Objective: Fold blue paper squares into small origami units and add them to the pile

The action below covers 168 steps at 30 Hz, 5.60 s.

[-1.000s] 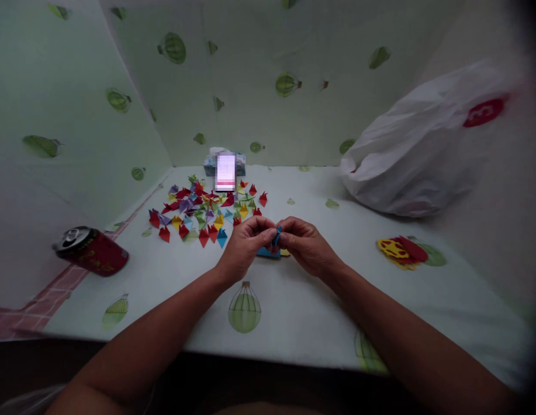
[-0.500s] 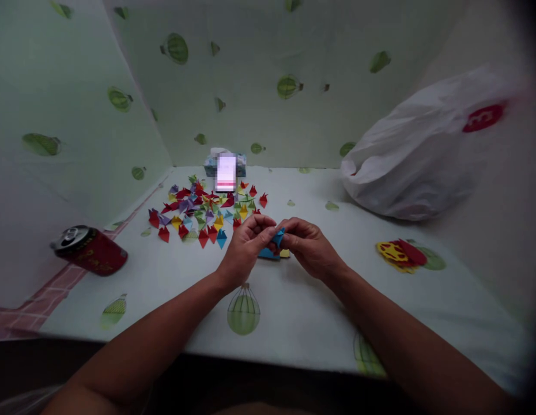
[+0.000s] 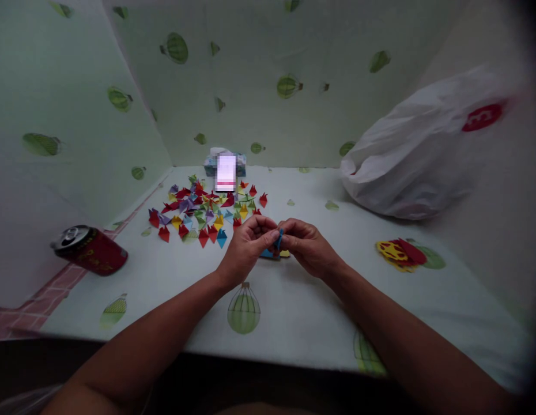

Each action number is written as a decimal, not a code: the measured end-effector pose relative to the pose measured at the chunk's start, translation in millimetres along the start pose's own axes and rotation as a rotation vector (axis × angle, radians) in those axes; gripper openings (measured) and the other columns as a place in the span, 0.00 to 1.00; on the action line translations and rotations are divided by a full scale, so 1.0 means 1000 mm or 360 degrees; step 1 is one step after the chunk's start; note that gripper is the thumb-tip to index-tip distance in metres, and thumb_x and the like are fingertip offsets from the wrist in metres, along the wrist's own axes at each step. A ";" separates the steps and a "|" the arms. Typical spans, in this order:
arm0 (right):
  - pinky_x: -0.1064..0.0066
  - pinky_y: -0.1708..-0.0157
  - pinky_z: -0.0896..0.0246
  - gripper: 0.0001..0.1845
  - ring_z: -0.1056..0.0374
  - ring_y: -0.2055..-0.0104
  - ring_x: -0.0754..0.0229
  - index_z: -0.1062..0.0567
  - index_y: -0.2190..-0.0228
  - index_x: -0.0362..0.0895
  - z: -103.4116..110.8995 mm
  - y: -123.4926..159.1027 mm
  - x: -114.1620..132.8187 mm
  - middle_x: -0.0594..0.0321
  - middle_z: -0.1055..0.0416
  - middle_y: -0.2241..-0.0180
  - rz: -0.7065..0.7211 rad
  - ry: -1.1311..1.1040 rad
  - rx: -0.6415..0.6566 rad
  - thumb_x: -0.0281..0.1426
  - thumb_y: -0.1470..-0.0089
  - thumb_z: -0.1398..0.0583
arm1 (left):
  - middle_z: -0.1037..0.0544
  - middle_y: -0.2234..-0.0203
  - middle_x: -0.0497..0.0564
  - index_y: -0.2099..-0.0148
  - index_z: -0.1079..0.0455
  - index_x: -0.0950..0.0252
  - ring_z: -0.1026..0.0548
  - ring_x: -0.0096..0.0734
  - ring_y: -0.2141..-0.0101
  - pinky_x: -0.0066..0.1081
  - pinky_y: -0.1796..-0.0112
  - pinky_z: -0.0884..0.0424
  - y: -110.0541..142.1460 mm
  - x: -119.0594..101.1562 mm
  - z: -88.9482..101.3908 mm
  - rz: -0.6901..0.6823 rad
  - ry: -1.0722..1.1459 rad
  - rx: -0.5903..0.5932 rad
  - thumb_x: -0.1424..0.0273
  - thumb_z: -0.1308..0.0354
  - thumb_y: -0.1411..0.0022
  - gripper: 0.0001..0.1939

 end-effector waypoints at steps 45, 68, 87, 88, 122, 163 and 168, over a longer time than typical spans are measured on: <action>0.71 0.70 0.34 0.06 0.30 0.74 0.65 0.22 0.69 0.47 -0.003 0.005 0.001 0.69 0.26 0.77 0.0303 0.0198 -0.0350 0.34 0.45 0.31 | 0.26 0.70 0.49 0.65 0.27 0.65 0.26 0.27 0.69 0.29 0.68 0.27 0.019 -0.035 -0.009 -0.1134 -0.1529 -0.0330 0.77 0.39 0.38 0.04; 0.70 0.72 0.33 0.06 0.31 0.74 0.64 0.28 0.70 0.46 -0.015 0.015 0.015 0.68 0.29 0.76 0.0451 0.0725 -0.0501 0.32 0.41 0.37 | 0.24 0.67 0.52 0.64 0.28 0.64 0.25 0.32 0.65 0.33 0.63 0.26 0.017 -0.032 -0.010 -0.1053 -0.1556 -0.0234 0.76 0.42 0.35 0.04; 0.69 0.72 0.35 0.14 0.31 0.74 0.63 0.29 0.71 0.45 -0.007 0.012 0.014 0.66 0.29 0.76 0.0307 0.0672 -0.0458 0.41 0.42 0.35 | 0.25 0.73 0.47 0.66 0.34 0.62 0.26 0.27 0.71 0.28 0.68 0.28 0.000 -0.018 0.003 -0.0533 -0.0846 -0.0076 0.73 0.38 0.39 0.07; 0.69 0.72 0.35 0.15 0.31 0.74 0.63 0.29 0.71 0.45 -0.007 0.012 0.014 0.66 0.29 0.76 0.0302 0.0682 -0.0450 0.41 0.42 0.35 | 0.26 0.72 0.47 0.66 0.35 0.62 0.26 0.26 0.71 0.28 0.68 0.28 -0.001 -0.017 0.004 -0.0501 -0.0764 -0.0074 0.73 0.38 0.40 0.08; 0.67 0.66 0.31 0.07 0.28 0.72 0.62 0.26 0.67 0.44 -0.003 0.005 0.011 0.66 0.24 0.76 0.0298 0.0417 -0.0325 0.34 0.43 0.34 | 0.24 0.73 0.46 0.64 0.29 0.64 0.27 0.26 0.72 0.27 0.68 0.30 0.003 -0.025 0.005 -0.0706 -0.1107 -0.0181 0.74 0.37 0.38 0.03; 0.67 0.68 0.33 0.05 0.29 0.73 0.63 0.26 0.67 0.45 -0.006 0.008 0.010 0.67 0.26 0.76 0.0340 0.0520 -0.0339 0.32 0.43 0.35 | 0.26 0.70 0.49 0.62 0.28 0.65 0.27 0.28 0.69 0.30 0.67 0.29 0.011 -0.038 -0.007 -0.1157 -0.1642 -0.0136 0.75 0.41 0.33 0.03; 0.69 0.70 0.33 0.04 0.30 0.73 0.64 0.26 0.68 0.45 -0.009 0.008 0.008 0.68 0.27 0.76 0.0363 0.0519 -0.0341 0.30 0.44 0.35 | 0.29 0.72 0.47 0.65 0.30 0.64 0.30 0.27 0.71 0.28 0.69 0.32 0.009 -0.035 -0.007 -0.1053 -0.1662 -0.0120 0.78 0.42 0.36 0.05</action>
Point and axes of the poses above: each hand's wrist, its own y-axis away from the middle knuckle, its own z-axis out of the back of the hand, x = y × z, the point moved 5 cm from there along -y, towards the middle knuckle
